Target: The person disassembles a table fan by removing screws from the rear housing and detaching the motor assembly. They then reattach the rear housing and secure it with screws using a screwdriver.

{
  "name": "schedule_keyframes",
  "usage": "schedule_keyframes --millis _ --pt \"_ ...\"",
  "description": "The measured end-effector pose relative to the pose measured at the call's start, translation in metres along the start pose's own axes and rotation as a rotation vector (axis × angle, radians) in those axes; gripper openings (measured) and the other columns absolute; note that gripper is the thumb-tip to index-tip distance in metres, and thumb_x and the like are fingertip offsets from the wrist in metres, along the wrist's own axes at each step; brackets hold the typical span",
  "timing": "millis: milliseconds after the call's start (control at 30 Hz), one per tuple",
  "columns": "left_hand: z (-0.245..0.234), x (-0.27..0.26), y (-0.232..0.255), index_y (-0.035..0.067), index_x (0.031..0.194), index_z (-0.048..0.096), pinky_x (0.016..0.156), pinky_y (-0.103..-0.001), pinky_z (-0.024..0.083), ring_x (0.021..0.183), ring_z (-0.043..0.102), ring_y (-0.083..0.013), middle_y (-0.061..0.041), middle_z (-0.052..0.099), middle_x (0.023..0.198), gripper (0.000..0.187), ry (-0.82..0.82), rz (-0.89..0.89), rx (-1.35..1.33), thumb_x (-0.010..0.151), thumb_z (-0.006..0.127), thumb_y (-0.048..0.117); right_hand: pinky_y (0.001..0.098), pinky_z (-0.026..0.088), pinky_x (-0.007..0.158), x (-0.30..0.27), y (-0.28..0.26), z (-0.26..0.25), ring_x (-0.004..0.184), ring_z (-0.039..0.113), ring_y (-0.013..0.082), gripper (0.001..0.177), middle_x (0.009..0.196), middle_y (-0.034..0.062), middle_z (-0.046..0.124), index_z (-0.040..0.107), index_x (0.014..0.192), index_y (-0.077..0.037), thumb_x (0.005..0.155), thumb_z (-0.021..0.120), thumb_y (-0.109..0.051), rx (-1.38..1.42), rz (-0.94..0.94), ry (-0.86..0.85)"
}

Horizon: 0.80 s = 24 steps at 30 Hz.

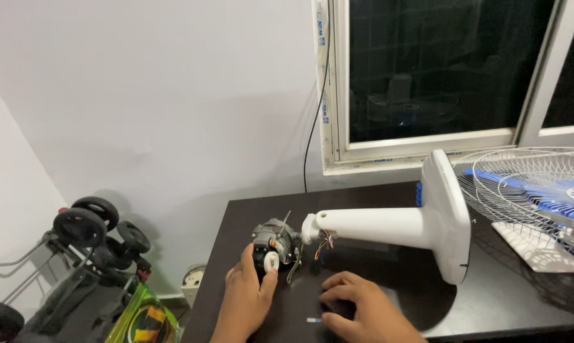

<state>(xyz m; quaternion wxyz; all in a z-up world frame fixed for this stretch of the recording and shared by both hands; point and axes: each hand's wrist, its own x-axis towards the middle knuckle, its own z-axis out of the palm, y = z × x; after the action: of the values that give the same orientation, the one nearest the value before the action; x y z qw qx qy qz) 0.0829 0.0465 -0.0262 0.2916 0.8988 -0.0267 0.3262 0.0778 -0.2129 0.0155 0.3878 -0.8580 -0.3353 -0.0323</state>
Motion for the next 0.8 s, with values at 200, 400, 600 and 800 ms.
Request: schedule_keyframes --millis 200,400,600,800 --pt "-0.009 -0.003 0.005 0.002 0.145 0.035 0.101 -0.051 0.043 0.119 0.057 -0.0467 -0.026 0.067 0.12 0.07 -0.087 -0.141 -0.041 0.088 0.065 0.03 0.0332 0.051 0.097 -0.008 0.002 0.007 0.111 0.064 0.0195 0.022 0.116 0.0015 0.064 0.079 0.096 -0.012 0.076 0.082 -0.022 -0.013 0.144 -0.051" --pt "-0.019 -0.011 0.021 0.007 0.14 0.047 0.104 -0.049 0.042 0.131 0.05 -0.044 -0.024 0.063 0.131 0.066 -0.074 -0.079 -0.088 0.083 0.069 0.03 0.0401 0.05 0.089 -0.006 0.008 0.03 0.099 0.061 0.0279 0.014 0.097 0.0072 0.062 0.069 0.084 -0.008 0.078 0.079 -0.016 -0.198 -0.206 0.15" --pt "-0.023 -0.01 0.027 0.007 0.145 0.041 0.104 -0.048 0.043 0.133 0.049 -0.0417 -0.026 0.055 0.138 0.074 -0.164 -0.136 -0.061 0.085 0.067 0.041 0.0364 0.053 0.085 -0.018 0.01 0.032 0.096 0.063 0.0233 0.012 0.095 0.0048 0.064 0.069 0.088 -0.008 0.081 0.076 -0.015 -0.129 -0.135 0.157" --pt "-0.025 -0.011 0.032 0.008 0.146 0.045 0.107 -0.046 0.045 0.132 0.055 -0.0393 -0.023 0.06 0.137 0.07 -0.177 -0.192 -0.097 0.094 0.05 0.055 0.0387 0.053 0.089 -0.029 0.013 0.025 0.113 0.063 0.0286 0.024 0.111 0.0085 0.069 0.075 0.087 -0.005 0.08 0.085 -0.025 -0.111 -0.427 0.14"
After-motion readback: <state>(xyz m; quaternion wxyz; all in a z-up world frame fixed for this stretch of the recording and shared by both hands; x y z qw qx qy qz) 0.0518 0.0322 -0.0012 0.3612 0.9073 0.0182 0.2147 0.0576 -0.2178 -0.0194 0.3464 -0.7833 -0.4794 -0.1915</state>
